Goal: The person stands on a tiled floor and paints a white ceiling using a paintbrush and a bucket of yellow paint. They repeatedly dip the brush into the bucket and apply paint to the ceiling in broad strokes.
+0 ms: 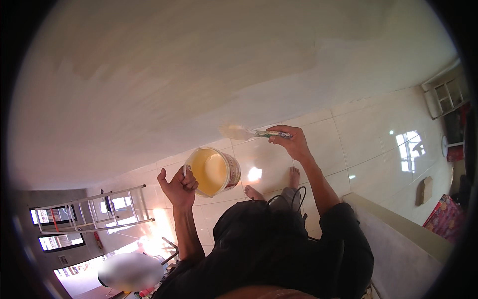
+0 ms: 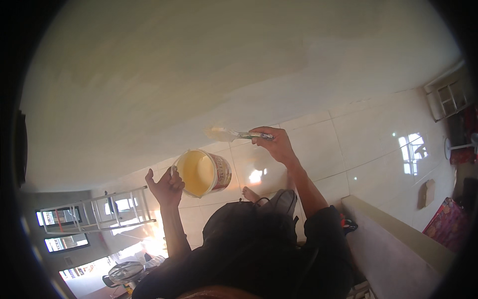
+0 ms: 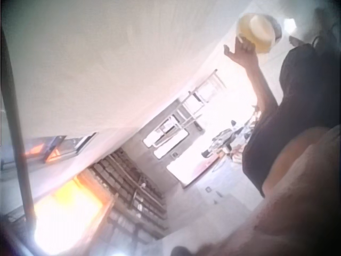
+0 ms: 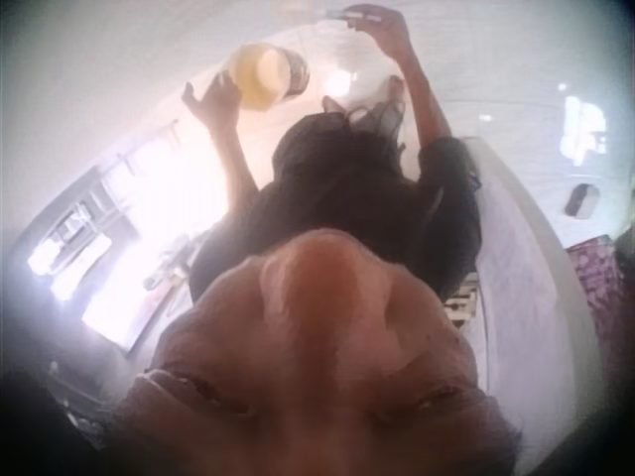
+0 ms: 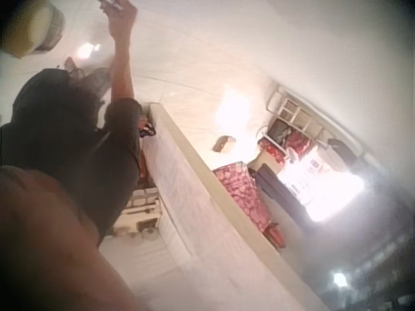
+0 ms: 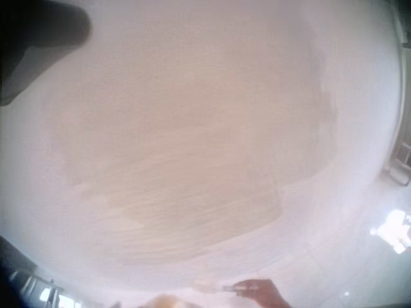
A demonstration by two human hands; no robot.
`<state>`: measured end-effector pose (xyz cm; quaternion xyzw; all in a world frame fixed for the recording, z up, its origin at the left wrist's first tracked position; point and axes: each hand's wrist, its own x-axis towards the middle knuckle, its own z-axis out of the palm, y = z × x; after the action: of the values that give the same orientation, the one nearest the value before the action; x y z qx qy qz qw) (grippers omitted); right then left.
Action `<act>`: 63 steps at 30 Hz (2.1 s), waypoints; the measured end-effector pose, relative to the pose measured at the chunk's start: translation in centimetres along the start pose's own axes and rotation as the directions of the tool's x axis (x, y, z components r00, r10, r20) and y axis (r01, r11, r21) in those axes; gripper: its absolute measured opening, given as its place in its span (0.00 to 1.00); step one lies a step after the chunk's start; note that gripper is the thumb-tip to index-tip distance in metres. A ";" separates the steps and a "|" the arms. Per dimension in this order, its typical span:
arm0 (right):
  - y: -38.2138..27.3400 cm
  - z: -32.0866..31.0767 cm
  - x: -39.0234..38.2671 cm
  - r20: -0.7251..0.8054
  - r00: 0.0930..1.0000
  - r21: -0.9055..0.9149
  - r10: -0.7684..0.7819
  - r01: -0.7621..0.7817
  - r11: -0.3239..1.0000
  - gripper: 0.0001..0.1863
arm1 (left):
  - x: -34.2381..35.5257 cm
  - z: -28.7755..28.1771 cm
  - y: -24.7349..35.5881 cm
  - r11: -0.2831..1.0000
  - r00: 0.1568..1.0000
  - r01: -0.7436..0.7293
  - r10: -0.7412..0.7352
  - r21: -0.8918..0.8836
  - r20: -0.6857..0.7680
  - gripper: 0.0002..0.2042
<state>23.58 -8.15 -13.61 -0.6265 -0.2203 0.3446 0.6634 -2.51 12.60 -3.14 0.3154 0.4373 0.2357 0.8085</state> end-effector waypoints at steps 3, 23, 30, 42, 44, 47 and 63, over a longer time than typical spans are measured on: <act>0.0 0.3 -0.6 0.002 1.000 0.023 -0.003 0.003 1.000 0.14 | 0.1 0.1 -0.3 1.000 1.000 -0.001 0.002 -0.019 0.024 0.33; -0.1 0.7 -1.3 -0.051 0.999 0.026 -0.013 0.014 1.000 0.14 | 1.2 -0.1 -0.7 0.999 0.973 0.032 -0.030 -0.005 0.229 0.36; 2.5 -0.1 0.0 -0.127 0.990 0.022 -0.056 0.059 0.998 0.14 | 0.7 0.8 -0.8 1.000 0.998 0.025 -0.026 0.018 0.063 0.33; 5.4 -3.5 2.6 -0.336 0.939 0.012 -0.073 0.082 0.997 0.15 | 0.7 -0.6 -0.5 0.999 0.998 0.025 -0.026 0.019 0.056 0.34; 5.0 -2.9 2.3 -0.308 0.950 0.030 -0.049 0.061 0.998 0.15 | 0.9 -0.9 -0.5 0.999 0.997 0.032 -0.032 0.008 0.074 0.34; 5.0 -2.4 2.3 -0.295 0.954 0.056 -0.048 0.067 0.996 0.15 | 0.8 -0.8 -0.5 0.999 0.998 0.034 -0.033 -0.002 0.059 0.33; 5.4 -1.4 2.4 -0.281 0.958 0.021 -0.058 0.066 0.998 0.15 | 0.4 -0.4 -0.6 0.999 0.998 0.040 -0.040 0.004 0.040 0.33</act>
<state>25.19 -7.49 -19.44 -0.6517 -0.1383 0.2349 0.7078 -2.61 12.61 -4.00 0.3123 0.4276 0.2125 0.8212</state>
